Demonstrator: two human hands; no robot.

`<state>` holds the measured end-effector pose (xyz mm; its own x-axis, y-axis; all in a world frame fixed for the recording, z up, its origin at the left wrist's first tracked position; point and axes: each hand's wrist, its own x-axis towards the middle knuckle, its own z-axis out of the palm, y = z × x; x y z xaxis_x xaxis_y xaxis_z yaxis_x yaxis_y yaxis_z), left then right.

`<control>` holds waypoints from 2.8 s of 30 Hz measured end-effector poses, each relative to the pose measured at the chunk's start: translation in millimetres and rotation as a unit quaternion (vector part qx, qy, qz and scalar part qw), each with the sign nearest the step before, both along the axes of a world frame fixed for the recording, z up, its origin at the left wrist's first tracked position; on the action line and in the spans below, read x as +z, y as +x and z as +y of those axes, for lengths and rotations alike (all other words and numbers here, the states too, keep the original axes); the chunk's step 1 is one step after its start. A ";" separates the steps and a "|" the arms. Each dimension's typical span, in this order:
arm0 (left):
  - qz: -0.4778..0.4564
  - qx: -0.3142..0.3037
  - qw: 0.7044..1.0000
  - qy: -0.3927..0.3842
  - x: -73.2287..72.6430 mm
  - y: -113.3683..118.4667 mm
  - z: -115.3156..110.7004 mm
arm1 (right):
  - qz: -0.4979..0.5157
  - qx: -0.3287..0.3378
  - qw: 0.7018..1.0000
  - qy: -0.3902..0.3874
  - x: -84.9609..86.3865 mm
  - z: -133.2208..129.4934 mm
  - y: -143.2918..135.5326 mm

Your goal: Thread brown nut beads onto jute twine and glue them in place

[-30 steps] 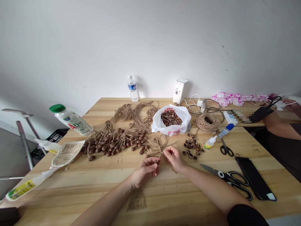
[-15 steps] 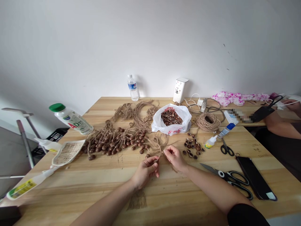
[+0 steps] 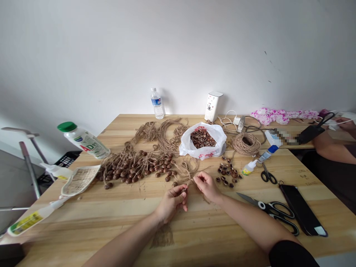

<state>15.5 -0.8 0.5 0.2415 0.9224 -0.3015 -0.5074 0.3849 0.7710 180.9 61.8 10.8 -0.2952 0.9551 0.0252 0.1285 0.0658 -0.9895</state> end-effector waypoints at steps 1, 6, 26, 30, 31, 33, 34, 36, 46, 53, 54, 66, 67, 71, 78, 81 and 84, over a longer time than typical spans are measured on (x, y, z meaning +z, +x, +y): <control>0.001 0.000 1.000 0.001 -0.4 0.1 0.0 | 0.000 0.000 1.000 0.000 -0.2 0.0 0.0; 0.005 0.001 1.000 0.007 -1.4 0.8 0.0 | -0.006 -0.001 1.000 0.006 -1.9 0.4 0.5; -0.012 0.000 1.000 -0.014 2.8 0.9 -0.6 | -0.003 0.003 1.000 0.005 -3.8 1.0 0.9; -0.011 -0.002 1.000 -0.007 3.2 0.9 -0.3 | -0.005 0.002 1.000 0.003 -3.7 0.9 0.8; -0.011 -0.003 1.000 -0.007 2.8 0.8 -0.3 | -0.004 0.002 1.000 0.004 -3.7 0.9 0.8; -0.011 -0.003 1.000 -0.008 1.6 0.4 -0.2 | -0.002 0.003 1.000 0.006 -3.9 1.0 0.7; -0.011 -0.003 1.000 -0.009 0.9 0.2 -0.2 | -0.001 0.003 1.000 0.007 -4.0 1.1 0.6; -0.014 -0.001 1.000 -0.011 -0.5 -0.4 0.1 | 0.000 0.003 1.000 0.005 -4.1 1.2 0.5; -0.041 -0.006 0.999 -0.022 0.6 -2.2 2.2 | 0.004 0.005 1.000 0.002 -4.7 1.1 0.2; -0.044 -0.017 0.999 -0.021 3.7 -3.1 2.5 | 0.003 0.006 1.000 -0.002 -6.1 1.4 0.5; -0.045 -0.019 0.999 -0.019 3.4 -3.1 2.5 | 0.003 0.006 1.000 -0.003 -6.3 1.3 0.6; 0.248 -0.113 0.956 0.110 11.4 -9.0 -4.5 | -0.006 -0.001 1.000 0.007 -4.1 1.1 1.6; 0.326 -0.093 0.928 0.155 13.8 -10.9 -5.3 | -0.006 -0.001 1.000 0.005 -4.4 1.2 1.6; 0.572 -0.055 0.786 0.229 19.7 -18.6 -3.6 | 0.019 -0.001 1.000 -0.012 -6.5 1.7 0.4; 0.748 -0.056 0.637 0.179 18.2 -28.0 4.4 | 0.042 0.004 0.999 -0.026 -10.5 3.9 -2.1; 0.784 -0.026 0.599 0.158 14.9 -29.8 4.8 | 0.027 0.011 0.999 -0.014 -14.5 2.2 -1.6; 0.786 -0.003 0.595 0.168 13.0 -30.5 3.9 | 0.005 0.018 1.000 0.001 -19.6 -1.4 -2.5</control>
<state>-15.0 3.1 13.5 -0.0928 0.9948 0.0422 0.9425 0.0742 0.3258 178.4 60.4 -8.9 -0.3294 0.9437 0.0308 0.1156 0.0726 -0.9906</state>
